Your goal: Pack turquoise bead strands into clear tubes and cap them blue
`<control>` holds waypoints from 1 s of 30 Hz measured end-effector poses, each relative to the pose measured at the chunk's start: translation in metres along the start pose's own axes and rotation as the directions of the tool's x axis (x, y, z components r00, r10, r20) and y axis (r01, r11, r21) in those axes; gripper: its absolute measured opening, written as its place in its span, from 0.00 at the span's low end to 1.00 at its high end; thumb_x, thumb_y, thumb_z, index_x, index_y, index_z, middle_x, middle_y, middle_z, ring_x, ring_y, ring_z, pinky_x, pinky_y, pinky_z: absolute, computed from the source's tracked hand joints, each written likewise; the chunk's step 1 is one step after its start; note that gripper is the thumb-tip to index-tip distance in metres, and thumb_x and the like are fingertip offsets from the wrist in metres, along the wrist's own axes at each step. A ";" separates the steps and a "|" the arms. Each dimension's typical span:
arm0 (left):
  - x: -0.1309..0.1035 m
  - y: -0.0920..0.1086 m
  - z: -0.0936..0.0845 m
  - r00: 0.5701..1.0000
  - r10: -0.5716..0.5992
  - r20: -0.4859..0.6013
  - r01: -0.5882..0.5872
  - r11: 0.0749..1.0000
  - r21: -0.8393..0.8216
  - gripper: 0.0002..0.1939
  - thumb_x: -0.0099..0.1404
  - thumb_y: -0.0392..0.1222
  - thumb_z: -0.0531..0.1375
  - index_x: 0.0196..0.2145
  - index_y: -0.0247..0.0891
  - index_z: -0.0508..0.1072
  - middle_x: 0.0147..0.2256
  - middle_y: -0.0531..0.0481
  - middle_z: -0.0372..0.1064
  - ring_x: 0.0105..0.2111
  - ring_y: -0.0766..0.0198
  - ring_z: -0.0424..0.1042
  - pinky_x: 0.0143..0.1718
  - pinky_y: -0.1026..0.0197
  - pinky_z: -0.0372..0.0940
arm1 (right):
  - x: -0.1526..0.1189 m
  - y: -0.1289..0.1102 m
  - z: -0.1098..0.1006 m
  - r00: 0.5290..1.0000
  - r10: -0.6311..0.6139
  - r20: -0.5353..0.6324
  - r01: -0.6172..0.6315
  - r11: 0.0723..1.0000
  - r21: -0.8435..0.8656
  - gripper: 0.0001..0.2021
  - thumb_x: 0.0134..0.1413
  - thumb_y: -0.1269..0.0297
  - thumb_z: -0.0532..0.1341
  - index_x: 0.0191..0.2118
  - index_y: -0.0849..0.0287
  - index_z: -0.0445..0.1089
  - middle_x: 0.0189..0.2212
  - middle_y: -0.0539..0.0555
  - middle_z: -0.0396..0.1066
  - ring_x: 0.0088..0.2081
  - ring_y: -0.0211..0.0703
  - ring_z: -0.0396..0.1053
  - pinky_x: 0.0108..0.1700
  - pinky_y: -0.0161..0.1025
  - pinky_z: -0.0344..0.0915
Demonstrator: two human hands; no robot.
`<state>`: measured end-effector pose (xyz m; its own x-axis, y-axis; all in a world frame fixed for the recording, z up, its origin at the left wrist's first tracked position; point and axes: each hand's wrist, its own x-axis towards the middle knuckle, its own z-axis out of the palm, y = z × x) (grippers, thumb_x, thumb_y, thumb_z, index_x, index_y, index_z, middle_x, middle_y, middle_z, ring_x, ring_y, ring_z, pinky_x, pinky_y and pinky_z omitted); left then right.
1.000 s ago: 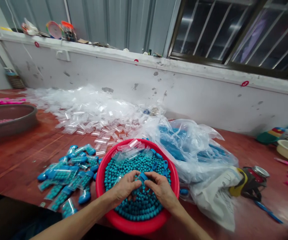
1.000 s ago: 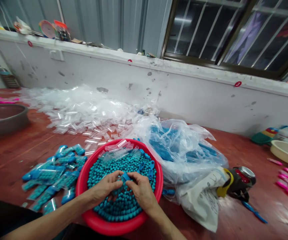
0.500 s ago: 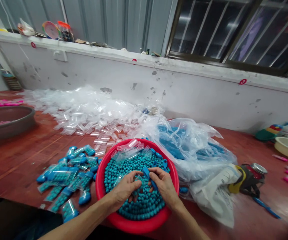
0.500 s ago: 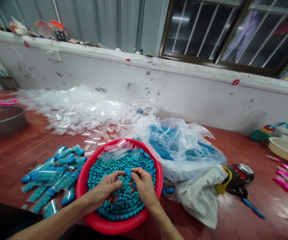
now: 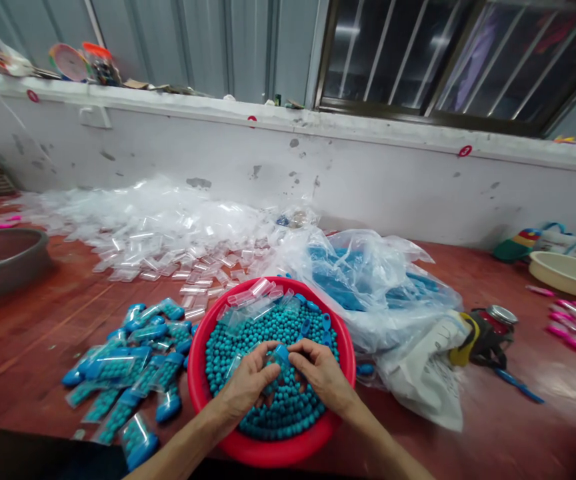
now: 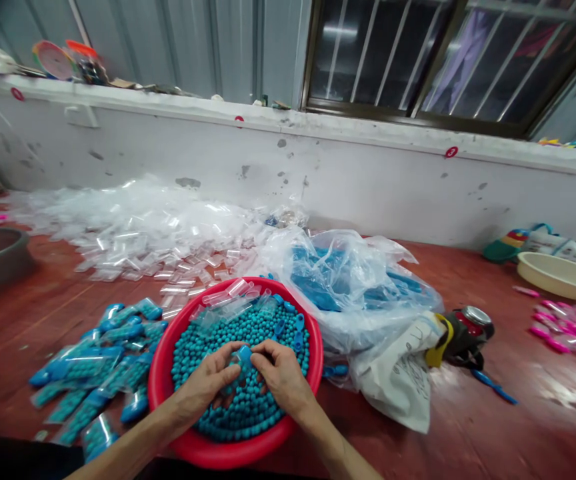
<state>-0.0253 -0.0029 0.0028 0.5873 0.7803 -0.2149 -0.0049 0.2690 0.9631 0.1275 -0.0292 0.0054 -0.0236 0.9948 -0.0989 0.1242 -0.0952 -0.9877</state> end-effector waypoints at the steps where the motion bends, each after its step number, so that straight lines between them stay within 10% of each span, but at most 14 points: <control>1: 0.000 0.000 0.000 1.000 -0.008 -0.002 0.008 1.000 0.005 0.30 0.50 0.56 0.59 0.46 0.36 0.57 0.23 0.57 0.63 0.10 0.77 0.57 0.09 0.72 0.46 | 0.000 0.000 0.000 1.000 0.005 -0.002 -0.005 1.000 0.010 0.09 0.47 0.60 0.57 0.31 0.60 0.68 0.15 0.43 0.58 0.15 0.30 0.57 0.16 0.28 0.59; 17: 0.001 0.000 0.001 1.000 -0.020 -0.009 0.020 1.000 0.012 0.32 0.50 0.55 0.59 0.47 0.34 0.57 0.19 0.59 0.60 0.10 0.76 0.56 0.09 0.72 0.46 | 0.000 -0.007 -0.002 1.000 0.020 -0.008 -0.019 0.994 0.109 0.13 0.45 0.57 0.57 0.35 0.61 0.67 0.17 0.44 0.58 0.18 0.32 0.58 0.16 0.29 0.61; 30: -0.002 0.003 0.004 0.999 -0.015 -0.046 0.017 0.999 0.051 0.23 0.50 0.45 0.58 0.43 0.36 0.59 0.20 0.61 0.58 0.11 0.77 0.53 0.10 0.71 0.50 | -0.005 -0.001 -0.001 0.993 -0.091 0.071 0.100 0.986 -0.131 0.08 0.50 0.62 0.55 0.33 0.58 0.69 0.18 0.45 0.60 0.19 0.33 0.57 0.21 0.30 0.59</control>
<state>-0.0230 -0.0060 0.0065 0.5495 0.8013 -0.2367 0.0464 0.2536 0.9662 0.1287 -0.0345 0.0072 -0.1050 0.9943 -0.0169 0.2496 0.0099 -0.9683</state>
